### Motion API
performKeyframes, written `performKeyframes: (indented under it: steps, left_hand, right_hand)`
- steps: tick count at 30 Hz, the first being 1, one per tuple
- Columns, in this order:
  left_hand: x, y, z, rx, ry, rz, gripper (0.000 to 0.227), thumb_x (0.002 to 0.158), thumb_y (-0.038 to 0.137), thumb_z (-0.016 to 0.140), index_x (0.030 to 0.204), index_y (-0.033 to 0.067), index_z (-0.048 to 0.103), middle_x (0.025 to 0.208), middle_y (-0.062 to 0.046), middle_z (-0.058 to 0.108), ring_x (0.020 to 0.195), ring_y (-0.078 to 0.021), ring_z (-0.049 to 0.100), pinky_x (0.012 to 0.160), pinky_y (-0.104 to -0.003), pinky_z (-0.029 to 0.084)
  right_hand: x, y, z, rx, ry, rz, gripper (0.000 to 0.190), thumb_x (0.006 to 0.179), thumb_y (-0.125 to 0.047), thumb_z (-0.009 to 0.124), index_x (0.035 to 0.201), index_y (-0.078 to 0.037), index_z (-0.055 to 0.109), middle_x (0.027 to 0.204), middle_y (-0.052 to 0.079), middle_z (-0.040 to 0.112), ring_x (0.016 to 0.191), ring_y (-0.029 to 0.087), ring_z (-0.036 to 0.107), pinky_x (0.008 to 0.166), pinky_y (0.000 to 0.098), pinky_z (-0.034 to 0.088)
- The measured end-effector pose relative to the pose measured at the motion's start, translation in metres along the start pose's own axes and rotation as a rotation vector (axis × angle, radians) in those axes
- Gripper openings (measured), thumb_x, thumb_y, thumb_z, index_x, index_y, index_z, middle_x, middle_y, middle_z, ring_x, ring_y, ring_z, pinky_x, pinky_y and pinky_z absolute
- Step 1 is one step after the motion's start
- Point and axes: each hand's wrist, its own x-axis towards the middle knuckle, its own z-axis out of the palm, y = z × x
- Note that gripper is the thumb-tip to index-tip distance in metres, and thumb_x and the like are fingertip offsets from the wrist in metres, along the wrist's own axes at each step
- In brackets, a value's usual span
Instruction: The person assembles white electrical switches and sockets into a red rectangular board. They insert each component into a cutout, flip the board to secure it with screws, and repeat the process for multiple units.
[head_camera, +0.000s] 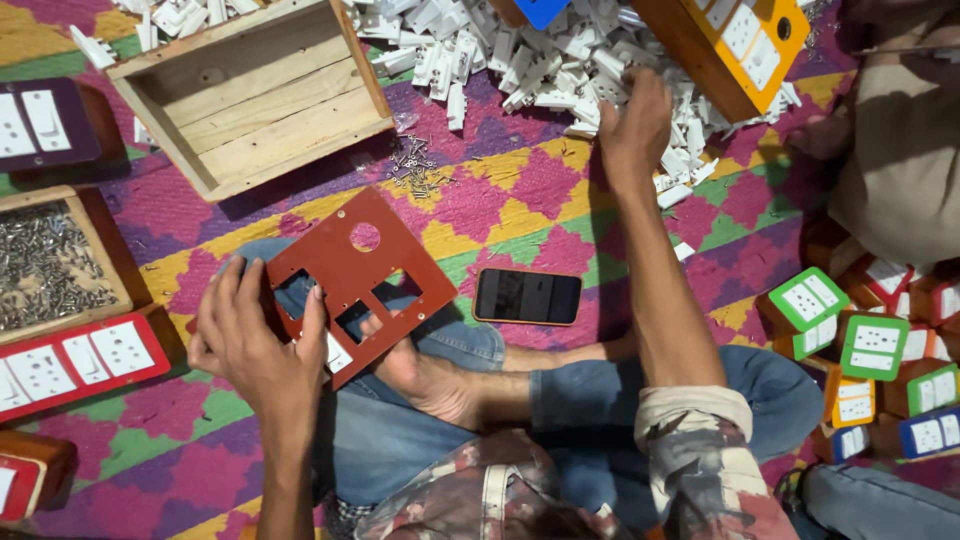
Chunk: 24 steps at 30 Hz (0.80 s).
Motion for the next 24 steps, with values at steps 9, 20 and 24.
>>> performKeyframes:
  steps: [9, 20, 24]
  left_hand:
    - [-0.001, 0.003, -0.006, -0.042, 0.011, -0.008, 0.060, 0.096, 0.034, 0.081, 0.144, 0.0038, 0.060, 0.153, -0.012, 0.056, 0.147, -0.0311, 0.045, 0.116, -0.050, 0.023]
    - [0.001, 0.002, -0.004, -0.026, 0.019, -0.005, 0.060, 0.093, 0.035, 0.082, 0.140, 0.0050, 0.061, 0.152, -0.011, 0.057, 0.145, -0.0306, 0.045, 0.113, -0.051, 0.025]
    - [0.001, -0.004, 0.000, -0.016, 0.048, -0.012, 0.062, 0.091, 0.037, 0.083, 0.139, 0.0063, 0.061, 0.151, -0.011, 0.055, 0.144, -0.0310, 0.045, 0.112, -0.053, 0.026]
  right_hand:
    - [-0.008, -0.005, -0.010, -0.022, -0.029, -0.134, 0.038, 0.086, -0.002, 0.081, 0.118, -0.004, 0.061, 0.109, 0.017, 0.068, 0.102, 0.039, 0.063, 0.085, 0.0481, 0.051]
    - [-0.004, 0.000, -0.003, -0.112, 0.004, -0.279, 0.029, 0.085, -0.003, 0.076, 0.112, -0.005, 0.066, 0.106, 0.019, 0.063, 0.101, 0.039, 0.059, 0.086, 0.0489, 0.048]
    - [-0.002, 0.013, 0.005, -0.072, -0.045, -0.299, 0.025, 0.087, -0.001, 0.078, 0.108, -0.005, 0.064, 0.107, 0.017, 0.062, 0.103, 0.039, 0.056, 0.089, 0.0517, 0.042]
